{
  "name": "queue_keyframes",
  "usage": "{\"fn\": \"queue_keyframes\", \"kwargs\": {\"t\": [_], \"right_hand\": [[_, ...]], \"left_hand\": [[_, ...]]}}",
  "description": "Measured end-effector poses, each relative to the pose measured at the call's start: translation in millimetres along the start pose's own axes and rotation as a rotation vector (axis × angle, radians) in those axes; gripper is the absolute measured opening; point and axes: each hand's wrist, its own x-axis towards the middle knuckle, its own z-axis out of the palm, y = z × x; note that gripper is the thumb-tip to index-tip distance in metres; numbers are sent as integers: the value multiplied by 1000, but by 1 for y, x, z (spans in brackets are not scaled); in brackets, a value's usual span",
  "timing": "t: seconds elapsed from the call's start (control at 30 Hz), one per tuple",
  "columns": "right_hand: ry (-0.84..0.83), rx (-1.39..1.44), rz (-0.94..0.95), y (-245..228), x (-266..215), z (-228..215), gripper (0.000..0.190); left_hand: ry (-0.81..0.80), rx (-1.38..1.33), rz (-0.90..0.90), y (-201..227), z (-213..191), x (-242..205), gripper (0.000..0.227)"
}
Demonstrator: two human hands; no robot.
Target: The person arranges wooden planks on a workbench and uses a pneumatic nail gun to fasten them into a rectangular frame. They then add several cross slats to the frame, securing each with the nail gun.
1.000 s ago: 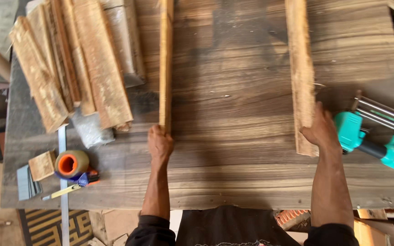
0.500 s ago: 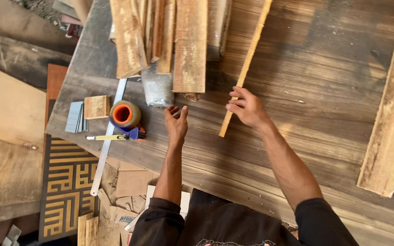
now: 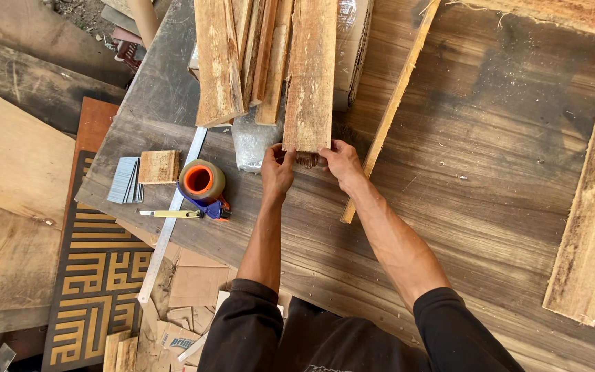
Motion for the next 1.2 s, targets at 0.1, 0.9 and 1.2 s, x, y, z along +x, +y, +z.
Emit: {"fn": "queue_keyframes", "kwargs": {"t": [0.1, 0.9, 1.2], "right_hand": [[-115, 194, 40, -17, -11, -12, 27], [357, 748, -162, 35, -135, -132, 51], [644, 755, -64, 113, -157, -101, 41]], "left_hand": [[30, -221, -30, -7, 5, 10, 46], [-496, -283, 130, 24, 67, -81, 44], [-648, -165, -99, 19, 55, -162, 50]]}}
